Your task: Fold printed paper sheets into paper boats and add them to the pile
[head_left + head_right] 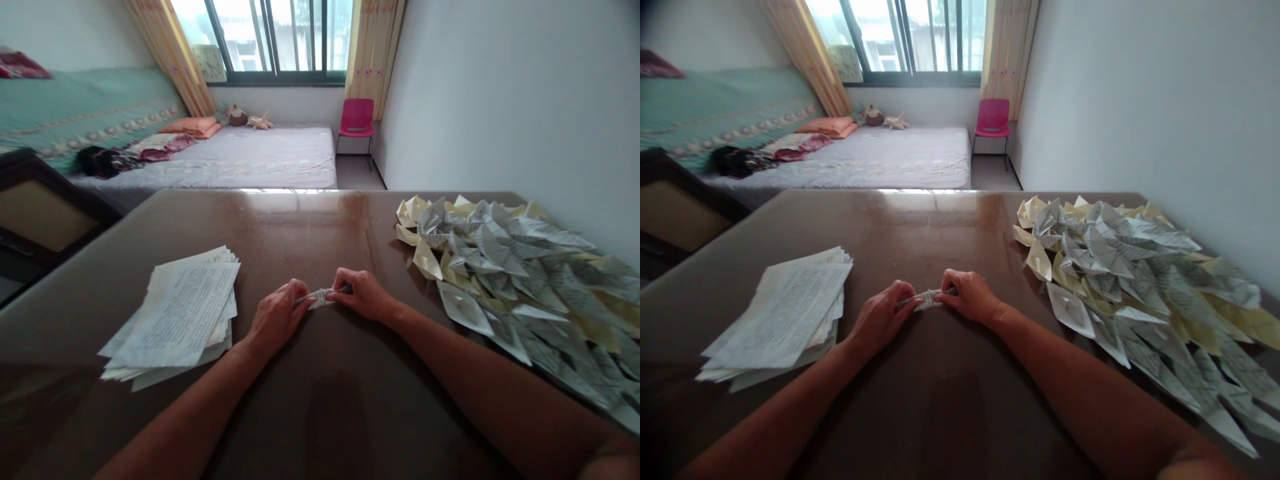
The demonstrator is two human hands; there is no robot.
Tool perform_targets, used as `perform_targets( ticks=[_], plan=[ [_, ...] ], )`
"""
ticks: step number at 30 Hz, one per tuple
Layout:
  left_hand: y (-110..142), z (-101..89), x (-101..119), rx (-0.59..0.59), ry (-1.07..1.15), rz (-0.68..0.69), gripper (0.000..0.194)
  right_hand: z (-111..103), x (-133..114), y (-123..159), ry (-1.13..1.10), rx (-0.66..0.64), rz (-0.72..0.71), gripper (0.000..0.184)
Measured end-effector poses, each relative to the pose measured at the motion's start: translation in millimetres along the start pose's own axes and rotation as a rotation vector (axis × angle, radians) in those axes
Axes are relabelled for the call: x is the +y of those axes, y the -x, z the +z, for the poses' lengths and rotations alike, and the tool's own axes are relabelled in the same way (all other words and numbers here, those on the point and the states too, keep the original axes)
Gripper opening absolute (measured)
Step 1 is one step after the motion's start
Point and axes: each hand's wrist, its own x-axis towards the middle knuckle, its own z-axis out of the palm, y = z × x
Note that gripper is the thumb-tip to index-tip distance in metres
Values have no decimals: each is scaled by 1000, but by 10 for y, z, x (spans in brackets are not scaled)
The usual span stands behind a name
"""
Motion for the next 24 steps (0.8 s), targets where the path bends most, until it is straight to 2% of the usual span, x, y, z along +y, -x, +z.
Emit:
perform_targets(
  ticks=[3,6,9,12,17,24],
  plan=[
    [-28,-6,5,-45,45,-60,30,8,-16,-7,-40,16,-13,19],
    [-55,-31,8,-119,21,-7,19,20,-27,-1,-75,-1,-42,19],
    [-58,-53,0,-139,3,40,25,45,-14,4,-63,-63,-141,35],
    [-47,-52,-17,-128,-2,68,28,79,3,-7,65,-81,-246,25],
    [-40,-22,-35,-110,-29,99,29,126,-2,-23,158,-14,-249,24],
    [-27,-17,-39,-80,-74,101,27,180,45,-64,101,39,-210,33]
  ],
)
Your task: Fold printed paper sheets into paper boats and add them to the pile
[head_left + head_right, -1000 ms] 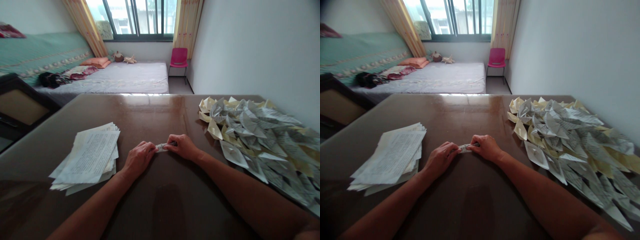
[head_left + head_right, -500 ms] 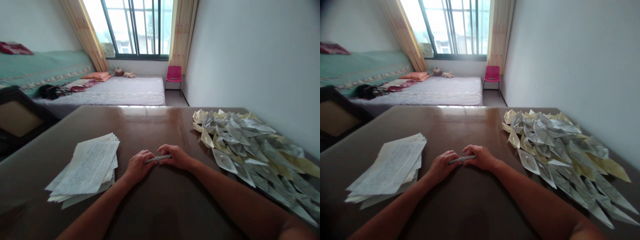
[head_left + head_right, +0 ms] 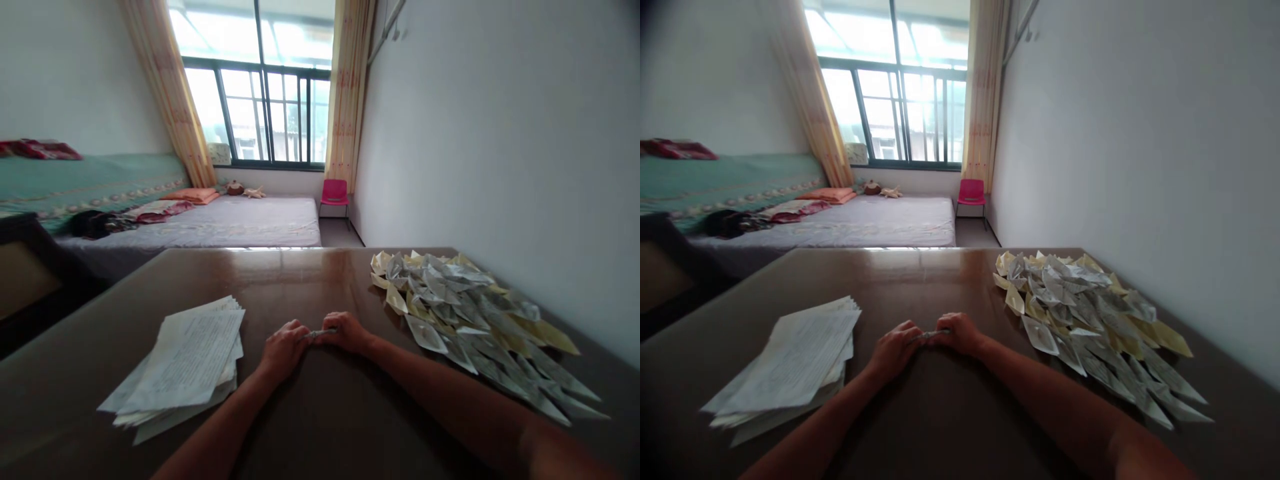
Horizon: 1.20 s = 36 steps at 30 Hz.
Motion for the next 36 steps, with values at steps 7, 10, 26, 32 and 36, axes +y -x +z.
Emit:
perform_targets(
  ticks=[7,10,26,32,36],
  plan=[
    [45,-62,22,-8,32,17,27,-113,-73,169,-30,-23,-11,14],
    [78,-93,28,-25,66,61,25,-159,-134,296,-19,6,15,10],
    [94,3,48,-118,402,313,37,-320,-386,736,-58,157,62,17],
    [53,139,-106,-5,392,216,44,-1181,-279,1303,32,567,391,16],
    [24,167,-167,34,259,256,33,-1877,28,1983,302,860,554,23]
  ],
)
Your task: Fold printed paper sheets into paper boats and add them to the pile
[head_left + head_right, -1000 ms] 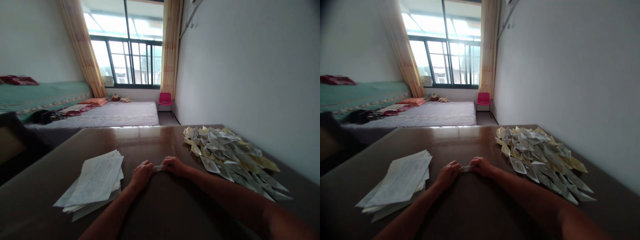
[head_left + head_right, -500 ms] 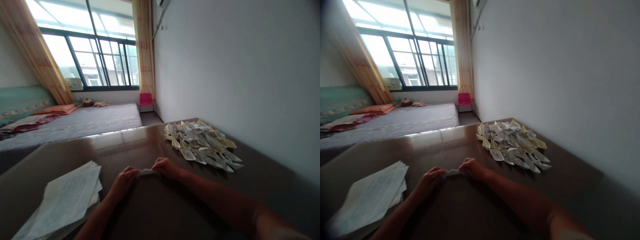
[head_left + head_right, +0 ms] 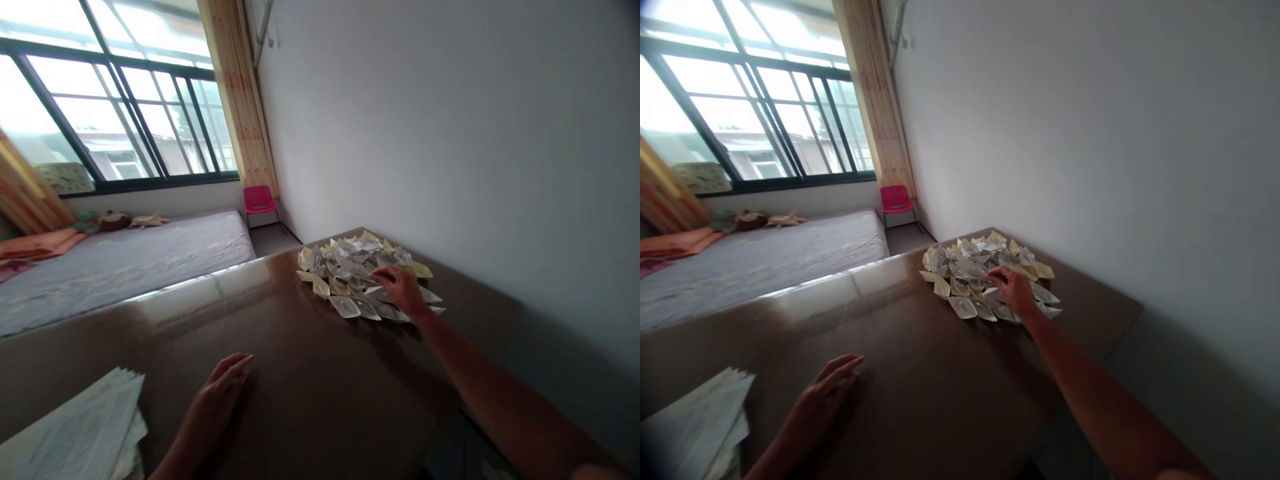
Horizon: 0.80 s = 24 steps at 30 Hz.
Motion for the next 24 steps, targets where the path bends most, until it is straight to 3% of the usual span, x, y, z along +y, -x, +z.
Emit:
perform_targets(
  ticks=[2,4,8,12,15,17,19,21,24],
  plan=[
    [0,12,12,-7,-46,40,30,-236,307,-71,60,69,47,26],
    [2,23,19,-2,-65,84,30,-342,548,-95,193,92,79,26],
    [0,19,-34,38,-77,149,31,-285,814,-82,297,38,91,25],
    [-1,-13,-78,36,-99,153,31,-233,855,-70,337,-6,80,27],
    [38,-33,-1,-4,-125,102,30,-262,713,-74,412,40,-37,33],
    [72,-44,99,-47,-147,71,31,-244,516,-83,454,112,-182,34],
    [88,-66,206,-60,-191,54,32,-153,248,-80,402,103,-312,32],
    [78,-118,288,-56,-265,15,34,17,-68,-40,323,27,-424,27],
    [48,-287,333,37,-413,-96,33,370,-561,119,130,-239,-555,21]
  ],
)
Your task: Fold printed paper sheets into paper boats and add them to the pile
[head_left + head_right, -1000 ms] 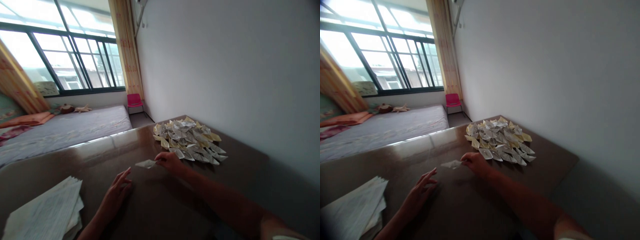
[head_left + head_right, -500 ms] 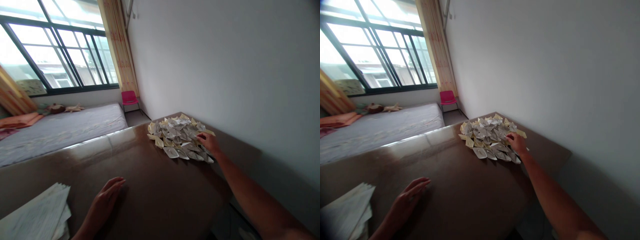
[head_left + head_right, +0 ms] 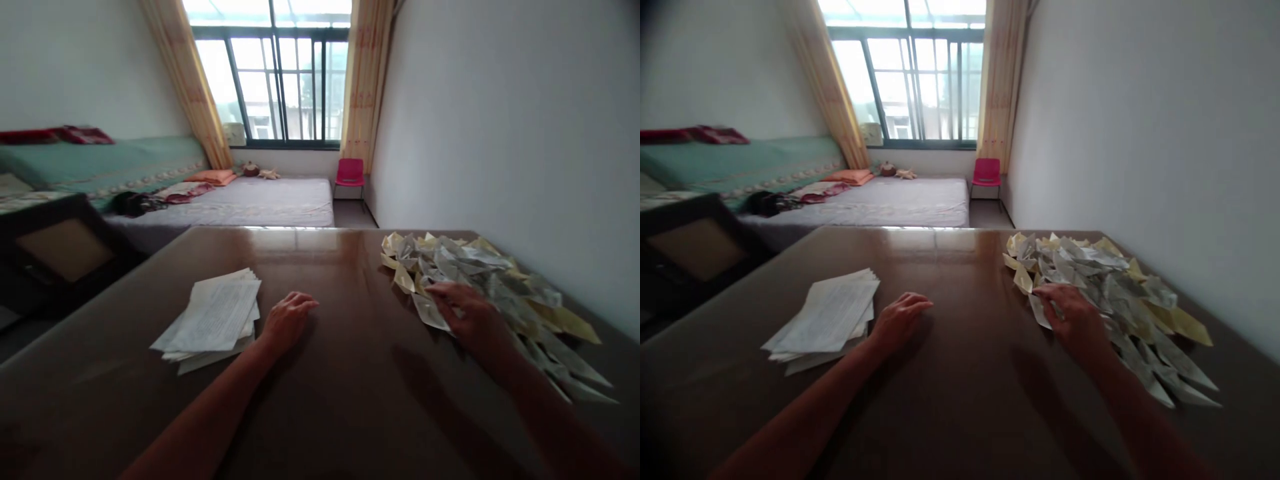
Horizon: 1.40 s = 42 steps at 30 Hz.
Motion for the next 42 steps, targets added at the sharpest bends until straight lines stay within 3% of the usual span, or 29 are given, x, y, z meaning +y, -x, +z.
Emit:
perform_targets(
  ticks=[5,8,10,13,19,27,31,35,42],
  plan=[
    [29,-330,-291,107,-356,-396,43,498,-767,-210,-184,-384,-252,21],
    [101,-418,-506,1,-473,-626,54,700,-1049,-313,-200,-517,-382,21],
    [139,-426,-622,-70,-478,-706,56,792,-1169,-382,-202,-572,-445,21],
    [159,-423,-740,-81,-475,-755,50,894,-1270,-481,-207,-629,-508,20],
    [125,-424,-802,-65,-497,-790,49,1149,-1264,-553,-283,-670,-533,20],
    [80,-388,-817,-44,-570,-793,45,1524,-1064,-407,-602,-533,-344,21],
    [45,-364,-787,-35,-594,-783,52,1565,-1010,-402,-682,-527,-299,21],
    [13,-335,-760,-51,-611,-784,46,1573,-1004,-408,-699,-524,-296,22],
    [50,-459,-802,-58,-550,-835,47,1571,-992,-417,-717,-537,-282,21]
  ],
)
